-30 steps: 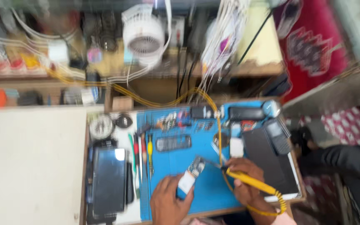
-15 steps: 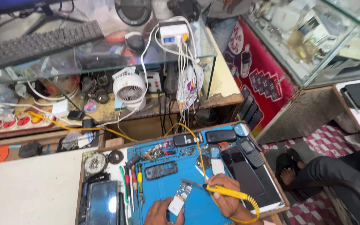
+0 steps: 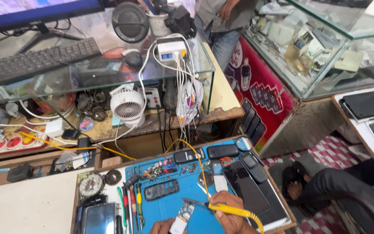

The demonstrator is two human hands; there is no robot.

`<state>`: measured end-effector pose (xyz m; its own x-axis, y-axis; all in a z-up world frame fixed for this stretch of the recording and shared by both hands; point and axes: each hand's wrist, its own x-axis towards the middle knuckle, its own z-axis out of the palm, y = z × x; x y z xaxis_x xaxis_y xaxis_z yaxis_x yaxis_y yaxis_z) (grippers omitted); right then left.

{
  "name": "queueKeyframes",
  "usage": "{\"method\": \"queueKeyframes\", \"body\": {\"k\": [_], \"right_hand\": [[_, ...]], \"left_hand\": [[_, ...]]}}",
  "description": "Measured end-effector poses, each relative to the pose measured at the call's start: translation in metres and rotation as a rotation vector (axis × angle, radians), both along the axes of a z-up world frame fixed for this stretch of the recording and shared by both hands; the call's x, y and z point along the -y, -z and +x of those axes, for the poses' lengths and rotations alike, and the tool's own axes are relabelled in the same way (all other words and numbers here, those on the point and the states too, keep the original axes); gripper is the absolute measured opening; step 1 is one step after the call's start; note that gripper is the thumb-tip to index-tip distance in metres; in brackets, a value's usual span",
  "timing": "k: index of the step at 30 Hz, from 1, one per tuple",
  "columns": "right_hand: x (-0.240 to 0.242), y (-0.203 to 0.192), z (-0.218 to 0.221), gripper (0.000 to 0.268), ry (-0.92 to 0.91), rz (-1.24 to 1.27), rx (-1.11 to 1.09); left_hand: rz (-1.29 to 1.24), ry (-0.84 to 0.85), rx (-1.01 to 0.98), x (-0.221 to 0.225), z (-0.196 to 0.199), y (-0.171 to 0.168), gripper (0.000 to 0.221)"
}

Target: The person uses a soldering iron to heat and attach a small white battery to a circuit board. They repeatedly apply the soldering iron to the connection points while holding the battery and board in place.

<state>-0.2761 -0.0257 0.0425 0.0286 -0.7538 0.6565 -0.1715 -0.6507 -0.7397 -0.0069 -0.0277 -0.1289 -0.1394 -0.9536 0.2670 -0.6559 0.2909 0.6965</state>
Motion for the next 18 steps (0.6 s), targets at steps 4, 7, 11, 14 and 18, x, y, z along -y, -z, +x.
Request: {"method": "queueKeyframes", "body": {"k": [4, 7, 11, 14, 18], "right_hand": [[-0.002, -0.001, 0.001, 0.028, -0.011, 0.016, 0.042], [-0.003, -0.008, 0.002, 0.026, 0.023, 0.025, -0.013], [-0.002, -0.017, 0.004, 0.023, 0.025, 0.058, -0.025], [-0.002, -0.022, 0.006, 0.022, 0.046, 0.035, -0.047], [-0.003, -0.022, 0.006, 0.022, 0.044, 0.026, -0.028]], "left_hand": [[0.095, 0.12, 0.099, 0.006, 0.0, 0.014, 0.057], [0.098, 0.099, 0.097, 0.005, 0.003, 0.014, 0.058], [0.212, 0.034, 0.122, 0.0, 0.002, -0.001, 0.06], [0.256, 0.042, 0.158, -0.006, 0.0, -0.022, 0.063], [0.233, 0.076, 0.181, -0.013, 0.0, -0.067, 0.064]]}}
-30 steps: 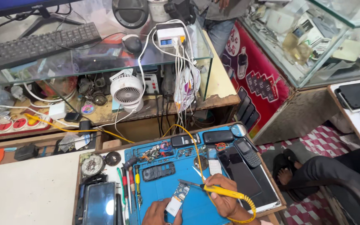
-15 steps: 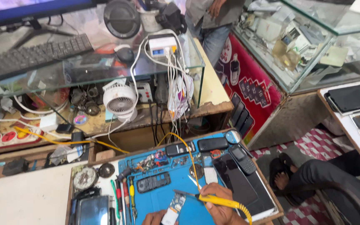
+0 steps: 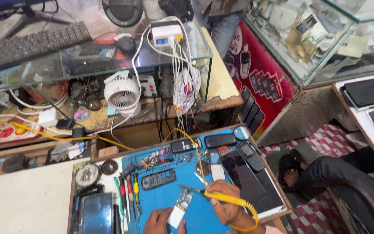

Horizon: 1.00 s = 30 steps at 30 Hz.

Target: The person uses a soldering iron to heat and attach a small white battery to a circuit board. They repeatedly apply the soldering iron to the connection points while holding the battery and board in place.

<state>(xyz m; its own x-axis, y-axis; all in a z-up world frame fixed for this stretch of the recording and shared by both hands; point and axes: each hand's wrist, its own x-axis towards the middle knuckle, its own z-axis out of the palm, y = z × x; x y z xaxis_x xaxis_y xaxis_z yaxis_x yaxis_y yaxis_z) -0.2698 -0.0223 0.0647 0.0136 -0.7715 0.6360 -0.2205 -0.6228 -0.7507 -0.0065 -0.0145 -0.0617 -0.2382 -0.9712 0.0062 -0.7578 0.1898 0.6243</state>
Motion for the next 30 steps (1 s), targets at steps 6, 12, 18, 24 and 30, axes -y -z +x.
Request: {"method": "queueKeyframes", "body": {"k": [6, 12, 18, 24, 30], "right_hand": [[-0.002, 0.0, 0.0, 0.022, 0.022, 0.003, -0.006], [-0.004, 0.005, 0.0, 0.022, 0.037, -0.023, -0.03], [-0.004, 0.008, 0.0, 0.021, 0.02, -0.034, -0.004], [-0.002, 0.0, 0.001, 0.019, 0.004, -0.047, -0.037], [-0.002, 0.006, 0.001, 0.02, 0.019, -0.022, -0.036]], "left_hand": [[0.246, -0.152, -0.022, -0.01, -0.005, -0.092, 0.072], [-0.481, -0.113, -0.129, -0.027, 0.037, -0.225, 0.067], [-0.667, -0.146, -0.254, -0.044, 0.056, -0.272, 0.068], [-0.614, -0.154, -0.365, -0.037, 0.05, -0.262, 0.07], [-0.508, -0.114, -0.471, -0.035, 0.055, -0.269, 0.071]]}}
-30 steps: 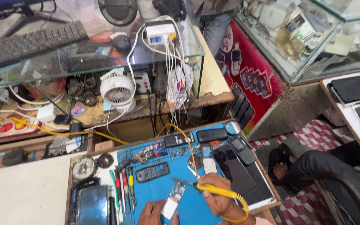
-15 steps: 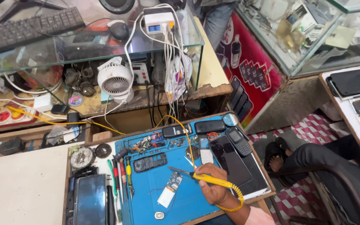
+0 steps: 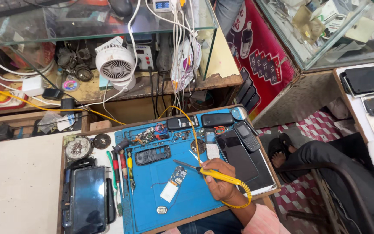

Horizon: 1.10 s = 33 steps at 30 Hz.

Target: The person uses a soldering iron to heat and attach a small white battery to a circuit board. They repeatedly apply the soldering iron to the connection points while holding the battery and board in place.

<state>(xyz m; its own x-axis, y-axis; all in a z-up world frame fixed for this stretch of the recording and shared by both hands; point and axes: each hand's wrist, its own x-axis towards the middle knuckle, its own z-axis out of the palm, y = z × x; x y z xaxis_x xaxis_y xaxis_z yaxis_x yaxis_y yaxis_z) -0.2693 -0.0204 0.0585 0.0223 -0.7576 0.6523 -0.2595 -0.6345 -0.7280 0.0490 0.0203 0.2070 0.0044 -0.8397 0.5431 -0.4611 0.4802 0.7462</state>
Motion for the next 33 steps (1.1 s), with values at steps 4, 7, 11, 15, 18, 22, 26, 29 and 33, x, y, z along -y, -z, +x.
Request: {"method": "queueKeyframes", "body": {"k": [4, 7, 11, 15, 18, 22, 26, 29, 33], "right_hand": [[0.0, 0.011, -0.002, 0.021, 0.039, -0.066, -0.048], [-0.006, 0.015, -0.001, 0.022, 0.026, -0.008, -0.012], [0.008, 0.011, -0.004, 0.02, 0.018, -0.073, -0.059], [-0.003, 0.022, 0.0, 0.021, -0.007, 0.023, 0.018], [0.003, 0.013, 0.003, 0.02, 0.015, -0.025, -0.013], [0.002, 0.012, 0.005, 0.02, 0.002, -0.003, 0.01], [0.003, 0.015, 0.005, 0.02, -0.007, 0.065, 0.021], [0.004, 0.014, 0.007, 0.021, -0.007, 0.031, 0.027], [0.003, 0.013, 0.009, 0.02, 0.014, 0.035, -0.017]], "left_hand": [[0.038, 0.055, -0.056, 0.02, -0.001, -0.012, 0.072], [0.039, 0.083, -0.093, 0.038, 0.004, -0.03, 0.073], [0.048, 0.075, -0.135, 0.049, 0.014, -0.041, 0.074], [0.139, 0.096, -0.132, 0.043, 0.02, -0.021, 0.075], [0.15, 0.094, -0.155, 0.045, 0.019, -0.015, 0.075], [0.18, 0.106, -0.191, 0.044, 0.011, -0.006, 0.076], [0.214, 0.12, -0.207, 0.044, 0.009, -0.001, 0.077], [0.201, 0.128, -0.22, 0.045, 0.011, -0.002, 0.078], [0.152, 0.168, -0.268, 0.043, 0.01, 0.0, 0.079]]}}
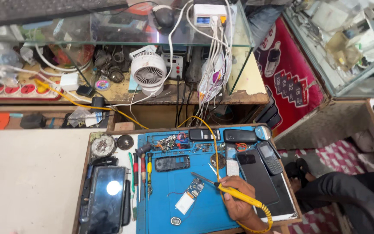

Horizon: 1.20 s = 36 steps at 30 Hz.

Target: The person uses a soldering iron to heat and attach a small white battery to a circuit board. They repeatedly apply the soldering iron to the connection points while holding the battery and board in place.

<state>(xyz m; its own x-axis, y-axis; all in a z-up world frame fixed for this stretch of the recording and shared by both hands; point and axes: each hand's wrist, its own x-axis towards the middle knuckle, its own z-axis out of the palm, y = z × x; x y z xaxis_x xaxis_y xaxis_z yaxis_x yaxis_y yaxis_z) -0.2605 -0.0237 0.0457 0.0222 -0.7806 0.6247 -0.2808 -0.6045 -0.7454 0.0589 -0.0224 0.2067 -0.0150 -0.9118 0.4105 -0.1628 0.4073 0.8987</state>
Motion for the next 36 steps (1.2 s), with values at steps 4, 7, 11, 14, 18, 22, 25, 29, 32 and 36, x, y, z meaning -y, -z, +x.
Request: {"method": "queueKeyframes", "body": {"k": [4, 7, 11, 14, 18, 22, 25, 29, 32, 36], "right_hand": [[0.001, -0.002, -0.002, 0.022, -0.018, -0.047, 0.017], [0.0, -0.001, -0.005, 0.023, -0.013, -0.019, 0.019], [0.0, -0.002, -0.003, 0.025, 0.058, -0.049, 0.019], [0.003, -0.004, -0.003, 0.027, 0.107, -0.05, 0.071], [0.002, -0.006, -0.005, 0.028, 0.139, -0.053, 0.123], [0.002, -0.011, -0.009, 0.025, 0.116, -0.091, 0.098], [0.005, -0.01, -0.012, 0.024, 0.081, -0.066, 0.123], [0.003, -0.006, -0.015, 0.024, 0.068, -0.065, 0.124], [0.006, -0.008, -0.015, 0.024, 0.044, -0.072, 0.135], [0.003, -0.01, -0.016, 0.023, 0.086, -0.098, 0.108]], "left_hand": [[-0.041, 0.048, -0.074, 0.0, -0.006, 0.002, 0.08], [-0.054, 0.098, -0.128, 0.004, -0.012, 0.0, 0.081], [-0.08, 0.127, -0.181, 0.009, -0.008, -0.024, 0.082], [-0.088, 0.127, -0.213, 0.01, 0.001, -0.038, 0.083], [0.004, 0.157, -0.199, 0.002, -0.003, -0.009, 0.084], [0.27, 0.116, 0.106, 0.001, -0.028, 0.069, 0.08], [0.447, 0.16, 0.253, -0.006, -0.04, 0.108, 0.082], [0.435, 0.348, -0.086, -0.007, -0.049, 0.095, 0.11], [0.365, 0.595, -0.457, 0.013, -0.071, 0.038, 0.131], [0.289, 0.731, -0.417, 0.063, -0.113, -0.072, 0.147]]}}
